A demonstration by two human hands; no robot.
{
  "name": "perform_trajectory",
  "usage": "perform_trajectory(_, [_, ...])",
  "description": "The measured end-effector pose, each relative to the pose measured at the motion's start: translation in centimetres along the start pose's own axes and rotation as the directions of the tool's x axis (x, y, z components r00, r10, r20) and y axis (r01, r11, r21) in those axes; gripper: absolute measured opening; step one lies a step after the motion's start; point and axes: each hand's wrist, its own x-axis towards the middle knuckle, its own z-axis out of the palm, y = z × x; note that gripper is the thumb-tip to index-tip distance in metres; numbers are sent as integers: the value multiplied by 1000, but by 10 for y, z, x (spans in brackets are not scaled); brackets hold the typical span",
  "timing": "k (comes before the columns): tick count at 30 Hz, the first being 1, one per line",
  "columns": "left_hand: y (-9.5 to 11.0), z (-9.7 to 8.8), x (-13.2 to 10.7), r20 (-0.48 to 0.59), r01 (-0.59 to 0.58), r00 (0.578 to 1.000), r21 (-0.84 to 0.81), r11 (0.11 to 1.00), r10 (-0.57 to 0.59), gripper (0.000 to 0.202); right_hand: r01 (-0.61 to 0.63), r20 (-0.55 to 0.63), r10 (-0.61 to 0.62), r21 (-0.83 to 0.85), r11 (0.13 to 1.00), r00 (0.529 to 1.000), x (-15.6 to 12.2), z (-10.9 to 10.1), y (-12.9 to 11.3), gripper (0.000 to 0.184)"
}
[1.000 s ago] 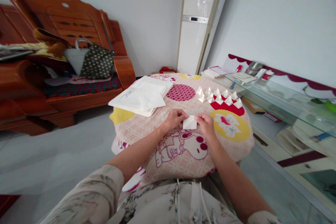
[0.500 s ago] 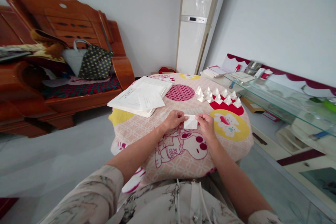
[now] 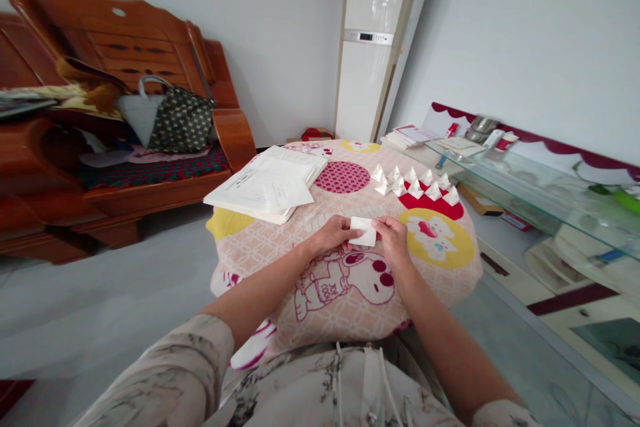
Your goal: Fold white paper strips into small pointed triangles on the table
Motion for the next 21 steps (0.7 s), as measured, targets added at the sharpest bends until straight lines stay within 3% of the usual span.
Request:
perform_trajectory(4, [2,-1,-1,23,50,998,14,999,-51,43,-25,-29,27,66,997,999,-4,2,-9,23])
perform_trajectory(11, [5,-4,-5,59,47,997,48,998,-50,49,-15,-10,15,18,1000,1000,-4,1,-13,21])
perform_trajectory(14, [6,-6,-5,64,28,997,47,999,-31,52,-24,63,23,14,1000,998,-3,0,-12,20])
perform_trajectory(18, [5,-7,-2,-25,-72,997,134,988,76,51,-25,204,32,-37,999,978,-5,-1,-10,19])
perform_trajectory(21, [1,-7,1,16,-109,994,150,983,108,50,-35,270,54,-73,997,961,-8,1,-12,21])
